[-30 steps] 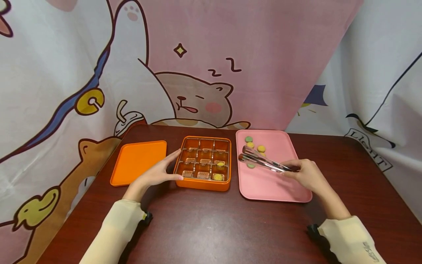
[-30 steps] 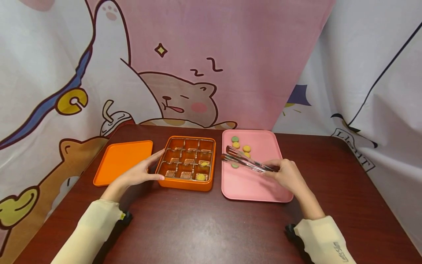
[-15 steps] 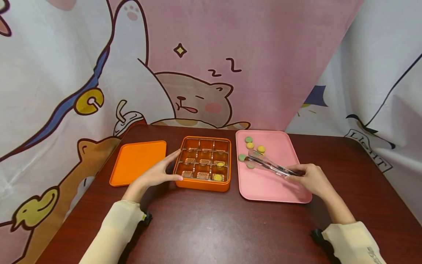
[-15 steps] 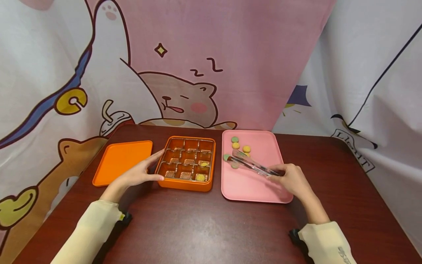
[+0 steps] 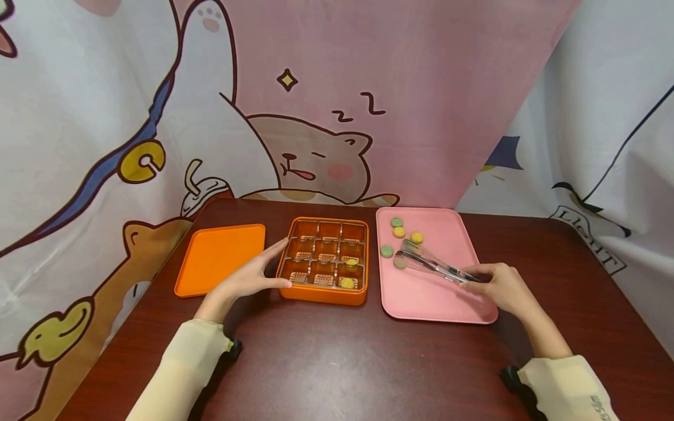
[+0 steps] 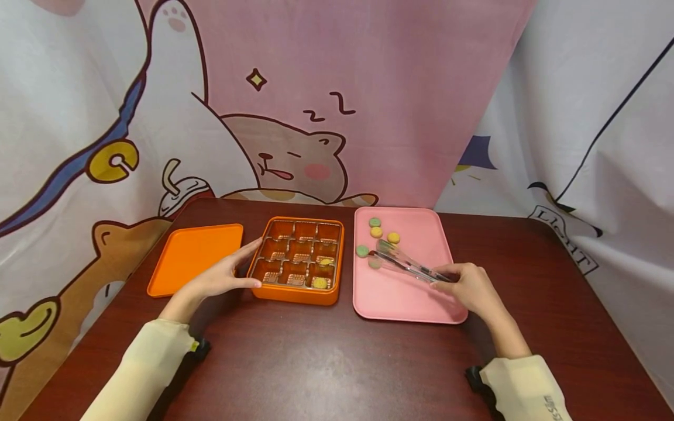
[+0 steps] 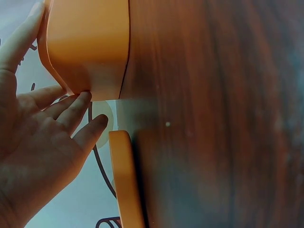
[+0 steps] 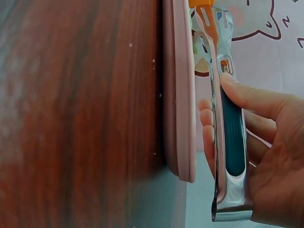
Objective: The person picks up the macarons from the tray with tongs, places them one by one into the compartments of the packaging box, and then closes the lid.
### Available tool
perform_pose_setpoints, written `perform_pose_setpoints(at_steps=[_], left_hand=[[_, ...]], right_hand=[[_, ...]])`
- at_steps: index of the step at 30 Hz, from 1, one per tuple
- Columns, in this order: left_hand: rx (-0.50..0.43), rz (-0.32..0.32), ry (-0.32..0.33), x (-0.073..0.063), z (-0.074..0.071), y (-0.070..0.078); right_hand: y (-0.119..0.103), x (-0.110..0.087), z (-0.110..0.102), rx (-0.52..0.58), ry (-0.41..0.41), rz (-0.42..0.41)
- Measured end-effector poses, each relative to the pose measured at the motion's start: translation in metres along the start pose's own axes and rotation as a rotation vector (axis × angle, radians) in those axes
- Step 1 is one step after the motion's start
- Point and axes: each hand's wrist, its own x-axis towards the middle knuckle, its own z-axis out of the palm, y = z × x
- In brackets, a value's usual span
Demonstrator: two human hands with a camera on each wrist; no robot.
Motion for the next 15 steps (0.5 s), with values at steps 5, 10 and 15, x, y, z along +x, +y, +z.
perform_pose_setpoints(at_steps=[5,10,15], left_hand=[[0.005,-0.007,-0.001,-0.0003,0.0011,-0.0012],[-0.004,-0.01,0.0,-0.0002,0.0018,-0.0012],[-0.006,-0.008,0.003,0.0003,0.0012,0.0]], right_hand=[[0.0011,-0.0008,0.0019,-0.004,-0.019,0.01],[0.0014,-0.0008,0.0025,-0.013,-0.022,0.01],[0.0016,-0.0004,0.0021,-0.017,-0.03,0.008]])
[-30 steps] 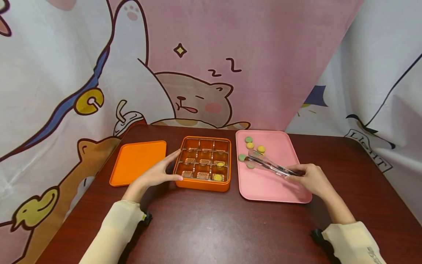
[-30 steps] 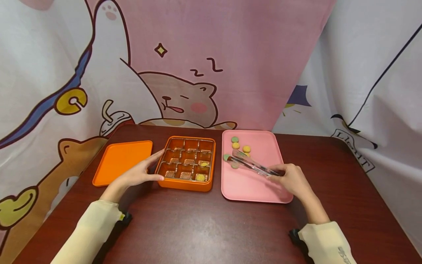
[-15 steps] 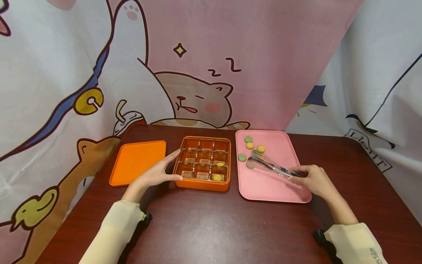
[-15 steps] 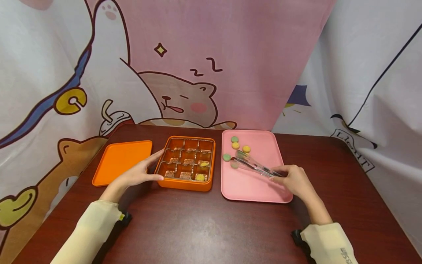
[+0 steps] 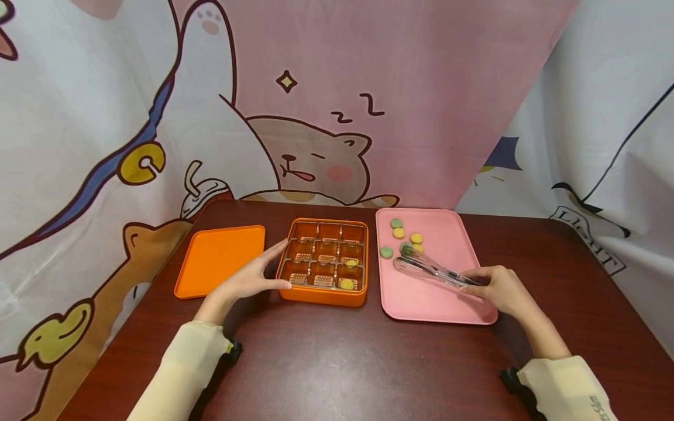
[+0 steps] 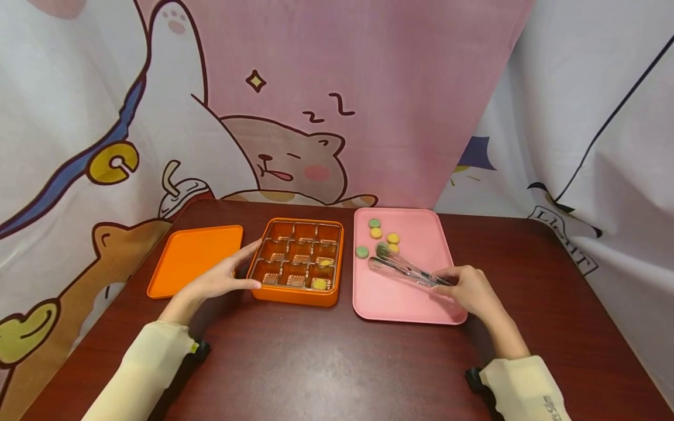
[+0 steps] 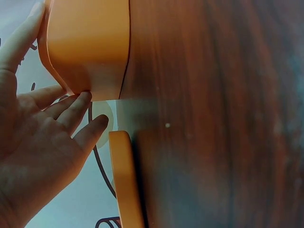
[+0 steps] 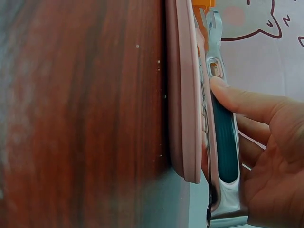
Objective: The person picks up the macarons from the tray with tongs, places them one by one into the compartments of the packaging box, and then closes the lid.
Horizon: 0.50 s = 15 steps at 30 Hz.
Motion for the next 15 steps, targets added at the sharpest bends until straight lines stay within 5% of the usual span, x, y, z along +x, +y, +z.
perform_pose_setpoints(at_steps=[15], left_hand=[[-0.004,-0.003,-0.004,-0.0001,-0.0002,0.001]], right_hand=[[-0.0003,-0.0016,0.0009,-0.012,0.013,0.02]])
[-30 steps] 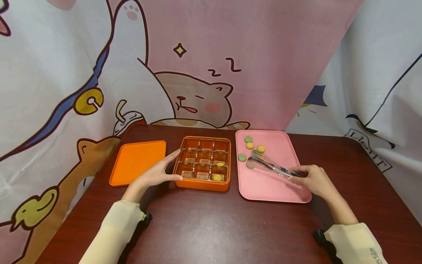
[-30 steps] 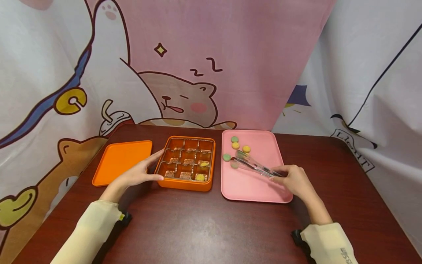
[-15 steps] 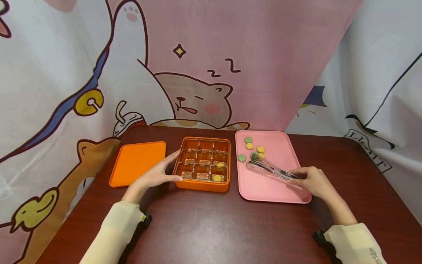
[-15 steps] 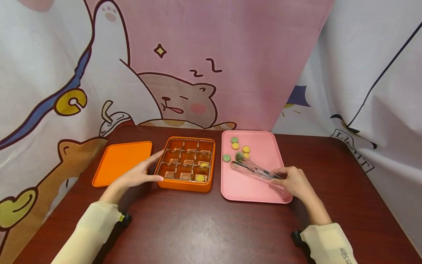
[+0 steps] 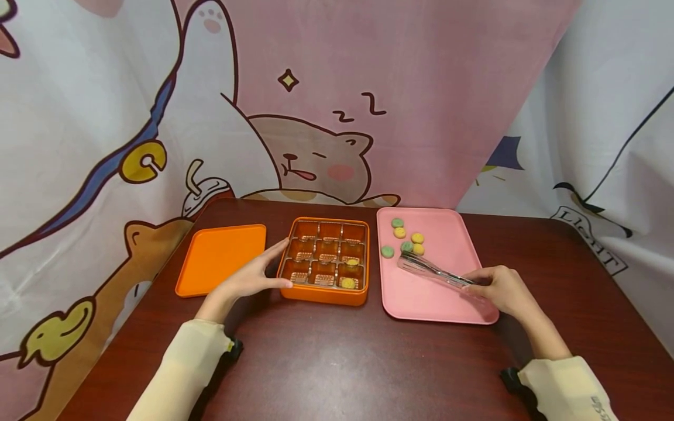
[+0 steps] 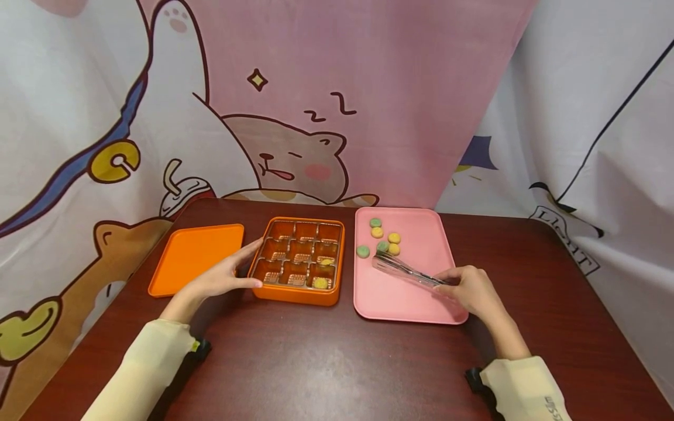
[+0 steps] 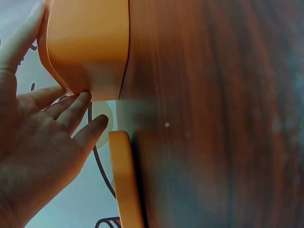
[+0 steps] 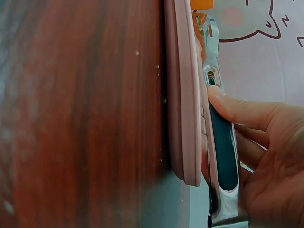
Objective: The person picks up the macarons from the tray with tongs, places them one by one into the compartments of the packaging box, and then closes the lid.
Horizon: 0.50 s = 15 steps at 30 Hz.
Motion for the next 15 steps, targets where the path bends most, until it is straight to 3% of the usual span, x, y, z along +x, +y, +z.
perform_pose_setpoints(at_steps=[15], left_hand=[[-0.008,0.009,-0.005,-0.0003,-0.0008,-0.0002]], right_hand=[[-0.0018,0.0006,-0.0005,-0.01,0.031,0.007]])
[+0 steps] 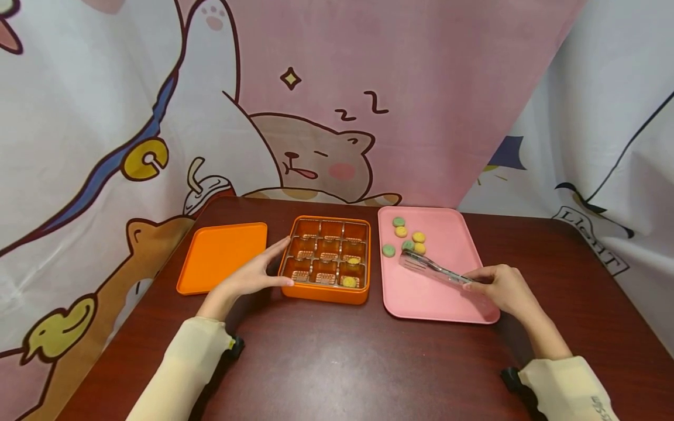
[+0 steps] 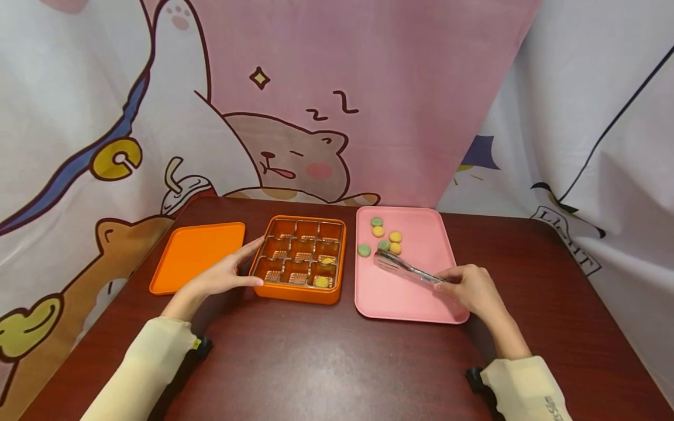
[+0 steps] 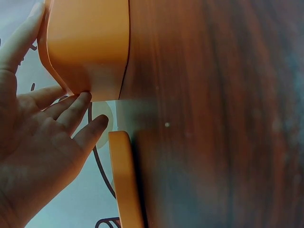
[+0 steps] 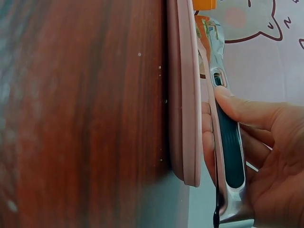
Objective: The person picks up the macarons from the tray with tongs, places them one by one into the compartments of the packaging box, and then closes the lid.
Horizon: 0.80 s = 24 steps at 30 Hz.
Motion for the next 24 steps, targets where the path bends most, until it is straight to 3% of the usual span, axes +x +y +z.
perform_pose_setpoints(at_steps=[24], left_hand=[[0.004,0.004,-0.001,0.0002,-0.0005,0.0007]], right_hand=[[-0.0069,0.0032,-0.0028,0.008,0.06,-0.023]])
